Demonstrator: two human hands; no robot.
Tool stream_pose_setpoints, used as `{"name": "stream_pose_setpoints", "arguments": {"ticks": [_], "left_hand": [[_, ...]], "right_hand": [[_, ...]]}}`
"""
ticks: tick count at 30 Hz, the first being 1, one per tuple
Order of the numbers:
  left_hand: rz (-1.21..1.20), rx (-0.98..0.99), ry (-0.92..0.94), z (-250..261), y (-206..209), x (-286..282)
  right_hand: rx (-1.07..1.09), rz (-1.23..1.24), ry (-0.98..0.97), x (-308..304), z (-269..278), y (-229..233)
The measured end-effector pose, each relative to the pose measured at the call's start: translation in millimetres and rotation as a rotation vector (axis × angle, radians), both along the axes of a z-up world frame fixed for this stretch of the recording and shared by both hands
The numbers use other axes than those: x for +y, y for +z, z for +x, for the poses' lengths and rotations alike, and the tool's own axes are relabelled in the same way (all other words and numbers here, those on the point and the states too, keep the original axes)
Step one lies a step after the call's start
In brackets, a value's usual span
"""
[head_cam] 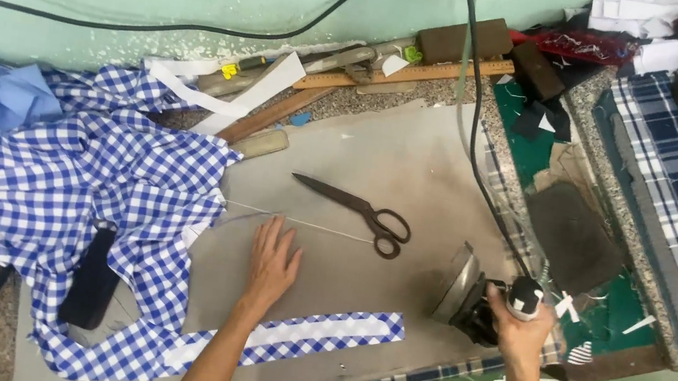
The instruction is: The person cuts a strip of blue and white checkered fabric using scissors, then irons the fabric strip on a workbench using a steam iron and a wooden block. The person repeatedly irons the same strip of fabric.
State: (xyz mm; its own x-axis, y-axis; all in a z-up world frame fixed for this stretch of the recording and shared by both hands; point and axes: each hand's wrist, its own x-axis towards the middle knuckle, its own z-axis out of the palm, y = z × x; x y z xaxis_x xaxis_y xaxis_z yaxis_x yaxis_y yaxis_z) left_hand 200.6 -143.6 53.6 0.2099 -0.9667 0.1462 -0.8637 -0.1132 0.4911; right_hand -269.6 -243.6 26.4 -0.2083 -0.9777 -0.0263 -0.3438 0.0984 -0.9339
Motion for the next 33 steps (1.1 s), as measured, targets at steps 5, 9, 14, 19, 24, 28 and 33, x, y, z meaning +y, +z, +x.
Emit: {"name": "stream_pose_setpoints", "arguments": {"ticks": [5,9,14,19,24,28,33], "left_hand": [[-0.241,-0.193,-0.182,80.1,-15.4,-123.9],[-0.226,-0.378,-0.275,111.6,-35.1,-243.1],[-0.062,-0.502,-0.227,124.8,-63.8,-343.1],[-0.298,-0.460,-0.146,140.8,-79.8,-368.2],[-0.293,-0.884,-0.283,137.0,-63.9,-358.2],[-0.365,-0.826,-0.326,125.4,-54.9,-335.3],[0.004,-0.579,-0.216,106.5,-9.2,-278.7]], "right_hand": [[-0.072,0.041,-0.103,44.1,58.5,46.5],[0.400,0.154,0.005,53.5,56.4,64.7],[0.573,0.639,-0.210,46.9,91.7,124.4],[0.562,0.583,-0.197,52.6,80.6,104.7],[0.568,0.241,-0.019,57.2,52.0,72.9],[0.553,0.354,-0.027,36.4,44.7,66.2],[0.496,0.337,0.154,3.2,33.9,58.7]]}}
